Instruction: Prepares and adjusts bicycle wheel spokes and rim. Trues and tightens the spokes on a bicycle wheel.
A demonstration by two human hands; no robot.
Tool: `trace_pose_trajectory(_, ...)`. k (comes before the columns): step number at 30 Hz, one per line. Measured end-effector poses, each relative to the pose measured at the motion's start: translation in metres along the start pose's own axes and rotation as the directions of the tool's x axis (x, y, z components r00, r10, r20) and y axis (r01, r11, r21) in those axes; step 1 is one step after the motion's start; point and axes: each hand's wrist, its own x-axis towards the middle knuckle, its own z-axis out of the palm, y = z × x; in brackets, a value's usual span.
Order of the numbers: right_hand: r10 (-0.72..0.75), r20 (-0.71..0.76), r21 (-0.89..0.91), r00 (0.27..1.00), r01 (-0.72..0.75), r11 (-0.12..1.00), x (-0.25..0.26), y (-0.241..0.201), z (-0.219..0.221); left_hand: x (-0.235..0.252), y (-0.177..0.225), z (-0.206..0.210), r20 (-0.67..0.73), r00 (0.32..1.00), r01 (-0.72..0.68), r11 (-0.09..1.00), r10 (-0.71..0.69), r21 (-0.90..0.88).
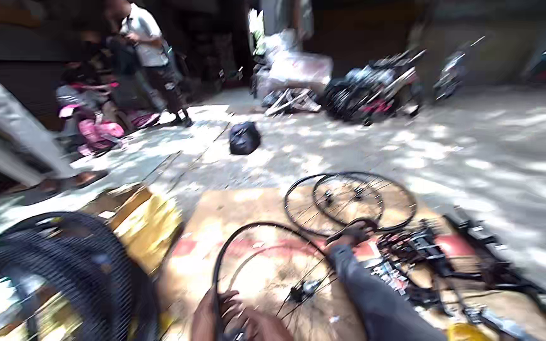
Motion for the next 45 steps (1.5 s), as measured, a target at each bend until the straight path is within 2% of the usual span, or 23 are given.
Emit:
trace_pose_trajectory(1, 0.081, 0.06, -0.149, 0.995, -0.071, 0.986, 0.003, -0.007, 0.003, 0.001, -0.001, 0.002, -0.063, 0.998, 0.007, 1.0, -0.009, -0.019)
trace_pose_trajectory(2, 0.121, 0.126, -0.224, 0.985, -0.09, 0.97, 0.007, -0.01, 0.005, 0.002, -0.002, 0.0, -0.084, 0.996, 0.014, 0.999, -0.017, -0.039)
trace_pose_trajectory(3, 0.114, 0.189, -0.223, 0.975, -0.071, 0.972, 0.011, -0.009, 0.004, 0.005, -0.002, -0.004, -0.093, 0.995, 0.013, 0.999, -0.017, -0.048)
trace_pose_trajectory(4, 0.076, 0.261, -0.151, 0.962, -0.037, 0.988, 0.011, -0.005, 0.0, 0.005, -0.003, -0.008, -0.105, 0.994, 0.013, 0.999, -0.017, -0.042)
trace_pose_trajectory(6, -0.067, 0.339, 0.127, 0.939, 0.025, 0.992, 0.006, 0.007, -0.009, 0.0, -0.004, -0.014, -0.115, 0.993, 0.024, 1.0, -0.026, -0.011)
trace_pose_trajectory(8, -0.094, 0.286, 0.301, 0.953, 0.004, 0.954, 0.003, 0.011, -0.012, 0.0, -0.004, -0.013, -0.122, 0.992, 0.022, 1.0, -0.024, -0.021)
trace_pose_trajectory(9, -0.033, 0.247, 0.267, 0.968, -0.035, 0.963, 0.003, 0.008, -0.009, 0.0, -0.005, -0.013, -0.123, 0.992, 0.02, 0.999, -0.023, -0.026)
trace_pose_trajectory(11, 0.094, 0.174, 0.015, 0.98, -0.098, 0.995, 0.006, -0.007, 0.004, -0.001, -0.002, -0.013, -0.122, 0.992, 0.016, 1.0, -0.018, -0.013)
trace_pose_trajectory(12, 0.107, 0.152, -0.117, 0.983, -0.09, 0.989, 0.007, -0.012, 0.012, -0.001, 0.0, -0.013, -0.13, 0.991, 0.018, 1.0, -0.019, -0.007)
trace_pose_trajectory(14, 0.086, 0.189, -0.195, 0.978, -0.048, 0.98, 0.007, -0.014, 0.014, -0.002, 0.002, -0.012, -0.138, 0.99, 0.028, 1.0, -0.028, 0.003)
trace_pose_trajectory(15, 0.05, 0.247, -0.145, 0.968, -0.014, 0.989, 0.007, -0.01, 0.006, -0.001, 0.001, -0.011, -0.147, 0.989, 0.027, 1.0, -0.028, -0.003)
trace_pose_trajectory(17, -0.061, 0.349, 0.064, 0.935, 0.041, 0.997, 0.005, 0.001, -0.008, -0.002, -0.002, -0.014, -0.146, 0.989, 0.028, 1.0, -0.028, 0.001)
trace_pose_trajectory(19, -0.107, 0.334, 0.234, 0.937, 0.027, 0.972, 0.003, 0.008, -0.01, -0.004, 0.0, -0.015, -0.124, 0.992, 0.018, 1.0, -0.016, 0.012)
trace_pose_trajectory(20, -0.069, 0.304, 0.25, 0.95, -0.009, 0.968, 0.005, 0.006, -0.011, -0.002, 0.001, -0.013, -0.116, 0.993, 0.01, 1.0, -0.008, 0.01)
trace_pose_trajectory(21, -0.003, 0.262, 0.215, 0.965, -0.055, 0.975, 0.006, 0.001, -0.01, -0.001, 0.002, -0.011, -0.116, 0.993, 0.006, 1.0, -0.006, 0.005)
trace_pose_trajectory(23, 0.075, 0.164, 0.01, 0.984, -0.078, 0.997, 0.008, -0.009, 0.001, -0.001, 0.003, -0.009, -0.128, 0.992, 0.011, 1.0, -0.011, -0.002)
trace_pose_trajectory(25, 0.036, 0.119, -0.188, 0.992, -0.013, 0.982, 0.007, -0.01, 0.016, -0.002, 0.003, -0.008, -0.138, 0.99, 0.012, 1.0, -0.012, 0.0)
trace_pose_trajectory(26, 0.025, 0.143, -0.206, 0.989, 0.005, 0.978, 0.006, -0.009, 0.018, -0.002, 0.003, -0.009, -0.144, 0.989, 0.014, 1.0, -0.015, -0.003)
trace_pose_trajectory(29, -0.031, 0.31, 0.002, 0.95, 0.033, 0.999, 0.004, -0.003, -0.002, -0.002, 0.0, -0.013, -0.135, 0.991, 0.021, 1.0, -0.023, -0.018)
trace_pose_trajectory(31, -0.073, 0.349, 0.125, 0.934, 0.031, 0.992, 0.001, 0.002, -0.01, -0.004, 0.0, -0.013, -0.138, 0.99, 0.025, 0.999, -0.03, -0.037)
trace_pose_trajectory(41, -0.073, 0.365, 0.116, 0.928, 0.033, 0.993, 0.008, 0.002, -0.011, 0.0, 0.005, -0.01, -0.15, 0.988, 0.02, 0.999, -0.027, -0.047)
trace_pose_trajectory(45, -0.126, 0.3, 0.155, 0.946, 0.082, 0.985, -0.001, 0.007, -0.009, -0.002, -0.002, -0.011, -0.137, 0.99, 0.033, 0.999, -0.037, -0.033)
